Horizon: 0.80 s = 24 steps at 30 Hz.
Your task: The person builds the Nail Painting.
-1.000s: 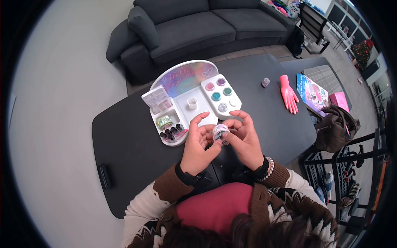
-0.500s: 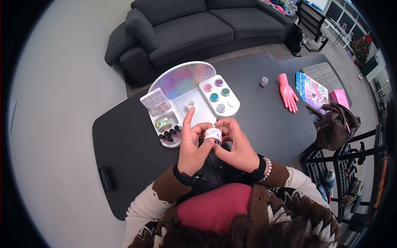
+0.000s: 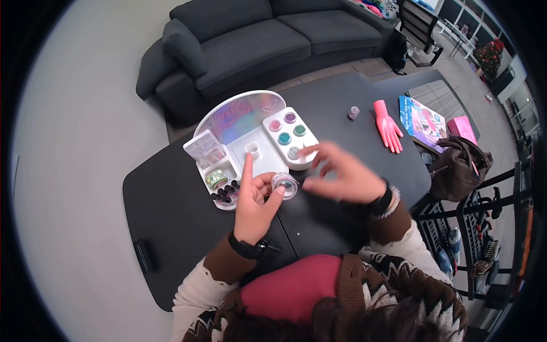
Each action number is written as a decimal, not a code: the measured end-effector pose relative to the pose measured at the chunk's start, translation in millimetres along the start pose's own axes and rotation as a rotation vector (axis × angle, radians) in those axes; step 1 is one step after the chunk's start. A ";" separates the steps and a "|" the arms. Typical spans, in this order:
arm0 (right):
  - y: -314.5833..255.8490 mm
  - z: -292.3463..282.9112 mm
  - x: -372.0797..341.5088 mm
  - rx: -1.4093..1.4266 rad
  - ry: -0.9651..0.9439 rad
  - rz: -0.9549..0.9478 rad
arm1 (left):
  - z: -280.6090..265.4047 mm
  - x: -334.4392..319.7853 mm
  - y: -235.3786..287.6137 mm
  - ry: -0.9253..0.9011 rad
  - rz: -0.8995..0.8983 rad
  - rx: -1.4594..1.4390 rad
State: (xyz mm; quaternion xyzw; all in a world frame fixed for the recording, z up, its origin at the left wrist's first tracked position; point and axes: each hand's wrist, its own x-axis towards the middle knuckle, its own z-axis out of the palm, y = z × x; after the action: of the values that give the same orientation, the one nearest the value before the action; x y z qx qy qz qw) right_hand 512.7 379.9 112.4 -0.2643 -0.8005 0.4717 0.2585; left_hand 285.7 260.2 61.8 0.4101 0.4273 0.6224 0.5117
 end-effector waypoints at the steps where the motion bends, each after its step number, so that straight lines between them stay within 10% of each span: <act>1: 12.0 -19.0 10.1 -0.010 0.116 -0.016 | -1.7 2.4 4.4 0.022 0.002 0.009; 6: 104.6 -95.1 46.6 -0.934 0.503 0.164 | -4.6 2.3 11.6 0.028 0.005 -0.008; 9: 151.6 -120.2 56.1 -0.747 0.416 0.244 | -4.9 3.6 13.8 0.054 0.004 -0.047; 17: -18.0 -21.7 13.6 0.149 0.222 -0.037 | -7.2 0.0 17.0 0.077 -0.074 -0.049; 24: -59.3 37.4 0.0 -0.054 0.152 -0.139 | -8.3 -3.3 23.4 0.068 -0.108 -0.088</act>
State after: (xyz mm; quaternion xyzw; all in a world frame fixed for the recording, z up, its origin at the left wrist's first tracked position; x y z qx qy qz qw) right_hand 477.3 332.2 149.5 -0.2497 -0.8074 0.4095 0.3435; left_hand 271.6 253.4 81.3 0.3423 0.4382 0.6254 0.5474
